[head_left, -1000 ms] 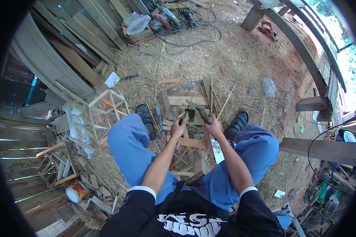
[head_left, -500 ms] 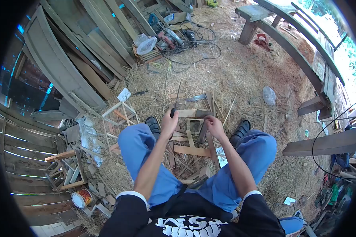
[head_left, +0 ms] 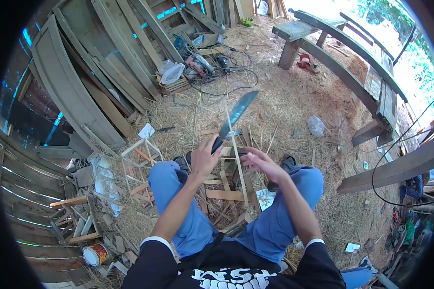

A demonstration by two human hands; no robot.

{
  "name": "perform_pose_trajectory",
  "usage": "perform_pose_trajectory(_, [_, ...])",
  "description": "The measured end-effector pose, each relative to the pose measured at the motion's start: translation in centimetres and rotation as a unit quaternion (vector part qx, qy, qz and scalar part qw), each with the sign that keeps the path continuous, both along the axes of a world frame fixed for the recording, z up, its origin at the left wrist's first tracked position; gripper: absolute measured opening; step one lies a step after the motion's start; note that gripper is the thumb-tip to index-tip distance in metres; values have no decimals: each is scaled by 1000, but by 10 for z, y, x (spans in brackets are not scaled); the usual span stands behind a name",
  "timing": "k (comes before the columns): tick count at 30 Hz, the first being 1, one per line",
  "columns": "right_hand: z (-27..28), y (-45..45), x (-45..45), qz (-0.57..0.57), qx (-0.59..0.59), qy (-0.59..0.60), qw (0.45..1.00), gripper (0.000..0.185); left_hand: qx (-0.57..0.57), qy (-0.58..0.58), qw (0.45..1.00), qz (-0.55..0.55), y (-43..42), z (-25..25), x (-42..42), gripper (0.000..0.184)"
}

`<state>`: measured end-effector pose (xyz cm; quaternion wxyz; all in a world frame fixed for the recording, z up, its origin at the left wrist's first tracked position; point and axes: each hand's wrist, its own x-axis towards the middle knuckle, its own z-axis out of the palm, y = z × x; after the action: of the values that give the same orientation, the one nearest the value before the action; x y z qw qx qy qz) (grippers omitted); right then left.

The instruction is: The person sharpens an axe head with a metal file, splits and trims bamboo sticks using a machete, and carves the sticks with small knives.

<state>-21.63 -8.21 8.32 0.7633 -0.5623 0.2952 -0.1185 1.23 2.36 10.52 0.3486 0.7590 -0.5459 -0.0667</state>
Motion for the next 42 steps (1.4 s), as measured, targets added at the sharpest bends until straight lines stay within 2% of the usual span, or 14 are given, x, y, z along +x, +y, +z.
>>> perform_pose_trajectory(3, [4,24,25,49,45,-52,996,59,-28,-34,998,-43,-2,-4,-3,43])
perform_pose_trajectory(4, [18,36,33,17,75,-81,994,39,-27,-31,998,-53,-1,-4,-5,43])
perform_pose_trajectory(5, [9,36,34,12,133,-65,989,34,-24,-31,997,-63,0,-4,-6,43])
perform_pose_trajectory(8, [-6,38,37,-46,256,-24,965,32,11,-15,999,-49,1,-7,-5,44])
perform_pose_trajectory(12, [-19,31,42,-110,57,12,992,33,42,-2,998,-38,-4,-7,0,44])
perform_pose_trajectory(13, [-23,31,43,-139,-77,28,987,34,52,-5,998,-37,-5,-5,1,44])
perform_pose_trajectory(15, [-22,31,46,-193,-338,56,920,36,42,8,998,-38,-6,-2,4,46])
perform_pose_trajectory(19, [-3,25,37,-146,-351,162,911,33,-29,34,999,-31,-8,-2,8,55])
perform_pose_trajectory(22, [-3,22,33,-119,-405,161,892,32,93,137,985,-42,-8,5,23,52])
perform_pose_trajectory(25, [-9,23,30,-92,-415,142,894,32,130,88,983,-96,-12,-2,36,43])
perform_pose_trajectory(28, [-8,19,27,-59,-402,130,904,33,258,202,931,-159,-15,-6,48,36])
perform_pose_trajectory(31, [-2,16,26,-28,-372,110,921,35,298,279,878,-251,-17,-20,58,27])
perform_pose_trajectory(37, [-8,13,21,-29,-348,69,935,36,347,523,728,-275,-9,-16,38,18])
perform_pose_trajectory(42, [-2,16,21,-18,-278,77,957,36,289,631,689,-208,-6,-22,7,23])
